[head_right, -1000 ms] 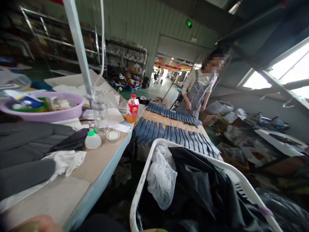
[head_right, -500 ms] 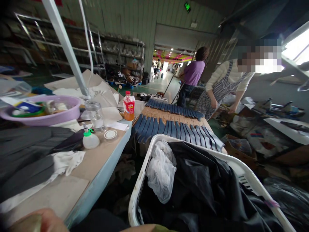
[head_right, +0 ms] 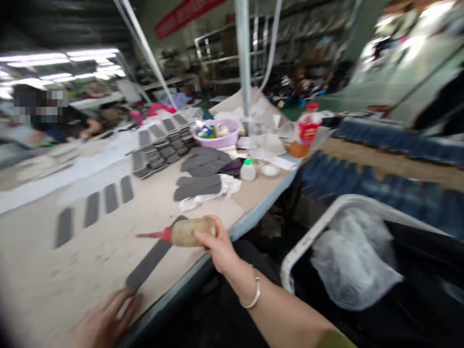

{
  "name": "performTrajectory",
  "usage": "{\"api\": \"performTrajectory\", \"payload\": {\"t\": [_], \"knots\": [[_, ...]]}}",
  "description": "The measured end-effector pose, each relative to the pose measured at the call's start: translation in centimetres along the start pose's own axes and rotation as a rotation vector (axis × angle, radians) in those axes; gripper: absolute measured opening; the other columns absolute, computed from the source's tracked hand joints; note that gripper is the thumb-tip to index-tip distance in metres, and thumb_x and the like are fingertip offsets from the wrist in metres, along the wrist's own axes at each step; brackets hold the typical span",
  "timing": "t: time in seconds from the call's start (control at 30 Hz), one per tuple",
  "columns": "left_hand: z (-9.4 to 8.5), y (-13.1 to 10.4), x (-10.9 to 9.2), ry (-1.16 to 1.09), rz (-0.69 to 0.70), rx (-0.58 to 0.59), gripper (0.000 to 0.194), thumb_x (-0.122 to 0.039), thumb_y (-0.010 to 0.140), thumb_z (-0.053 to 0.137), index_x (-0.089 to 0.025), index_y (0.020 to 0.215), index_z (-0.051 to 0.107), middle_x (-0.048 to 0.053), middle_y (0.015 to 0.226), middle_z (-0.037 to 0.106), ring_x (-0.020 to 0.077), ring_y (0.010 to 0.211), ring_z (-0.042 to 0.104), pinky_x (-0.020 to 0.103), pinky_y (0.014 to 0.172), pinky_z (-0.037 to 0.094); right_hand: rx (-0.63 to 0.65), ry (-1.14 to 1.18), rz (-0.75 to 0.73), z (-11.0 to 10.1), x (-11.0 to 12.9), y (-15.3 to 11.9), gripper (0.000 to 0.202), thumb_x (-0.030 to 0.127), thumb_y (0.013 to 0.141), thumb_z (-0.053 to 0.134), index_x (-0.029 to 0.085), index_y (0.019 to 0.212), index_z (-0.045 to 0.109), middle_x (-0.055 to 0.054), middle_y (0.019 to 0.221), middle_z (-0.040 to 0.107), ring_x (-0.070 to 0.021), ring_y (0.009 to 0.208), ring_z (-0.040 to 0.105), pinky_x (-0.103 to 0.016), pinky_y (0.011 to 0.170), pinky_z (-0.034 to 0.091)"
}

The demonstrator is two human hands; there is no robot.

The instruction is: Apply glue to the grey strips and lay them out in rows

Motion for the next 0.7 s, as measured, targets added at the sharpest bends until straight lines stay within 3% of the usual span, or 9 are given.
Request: {"api": "performTrajectory", "payload": {"t": [0.07,0.13,0.23,0.37,0.5,0.7], "knots": [[-3.3,-3.9,1.9,0.116,-0.036,0.054,0.018,-0.033,0.088,0.054,-0.021,0.096,0.065,0.006,0.099,0.066,0.0159,0.085,0.063,0.030,0.076,0.053,0.048,-0.123,-0.061,0.4,-0.3,0.3,0.054,0.037,0.068,0.076,0.024,0.112,0.047,0.002,0.088,0.057,-0.0115,0.070,0.055,-0.018,0.053,0.041],[-4.4,-6.2,2.9,0.189,-0.060,0.084,0.016,-0.028,0.088,0.053,-0.020,0.095,0.066,0.006,0.096,0.067,0.0175,0.086,0.064,0.030,0.077,0.053,0.116,-0.284,-0.162,1.1,-0.5,0.3,0.053,0.037,0.071,0.074,0.024,0.114,0.045,0.000,0.092,0.058,-0.0145,0.079,0.057,-0.024,0.066,0.047],[-4.0,-7.1,3.5,0.231,-0.093,0.078,0.022,-0.024,0.089,0.052,-0.018,0.106,0.064,0.009,0.104,0.065,0.0199,0.092,0.062,0.033,0.081,0.053,0.178,-0.602,-0.303,2.1,-0.8,-0.6,0.054,0.037,0.072,0.073,0.022,0.116,0.045,-0.004,0.101,0.058,-0.0197,0.088,0.058,-0.032,0.077,0.049],[-2.6,-6.3,3.7,0.198,-0.083,0.084,0.025,-0.022,0.089,0.050,-0.018,0.110,0.063,0.010,0.110,0.063,0.0213,0.098,0.060,0.036,0.086,0.052,0.247,-0.900,-0.524,4.4,-1.0,-2.0,0.049,0.034,0.073,0.072,0.021,0.113,0.048,-0.008,0.107,0.055,-0.0238,0.098,0.056,-0.038,0.086,0.048],[-2.1,-5.8,4.3,0.151,-0.085,0.114,0.020,-0.021,0.090,0.048,-0.018,0.096,0.067,0.008,0.100,0.065,0.0189,0.090,0.061,0.033,0.083,0.054,0.321,-1.029,-0.671,6.8,-1.8,-2.8,0.045,0.032,0.074,0.072,0.021,0.111,0.049,-0.008,0.107,0.053,-0.0246,0.102,0.052,-0.041,0.090,0.046],[-2.5,-7.1,4.9,0.097,-0.125,0.111,0.019,-0.020,0.090,0.049,-0.019,0.098,0.066,0.007,0.103,0.064,0.0172,0.095,0.060,0.031,0.086,0.052,0.465,-1.081,-0.727,9.0,-3.6,-4.1,0.047,0.032,0.075,0.071,0.022,0.114,0.048,-0.009,0.108,0.051,-0.0259,0.107,0.050,-0.042,0.091,0.047]]}}
Point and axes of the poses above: each hand's wrist, its own y-axis towards the middle knuckle, its own z-axis out of the palm, x = y × z, the point moved 8 cm from there along y, towards the middle knuckle
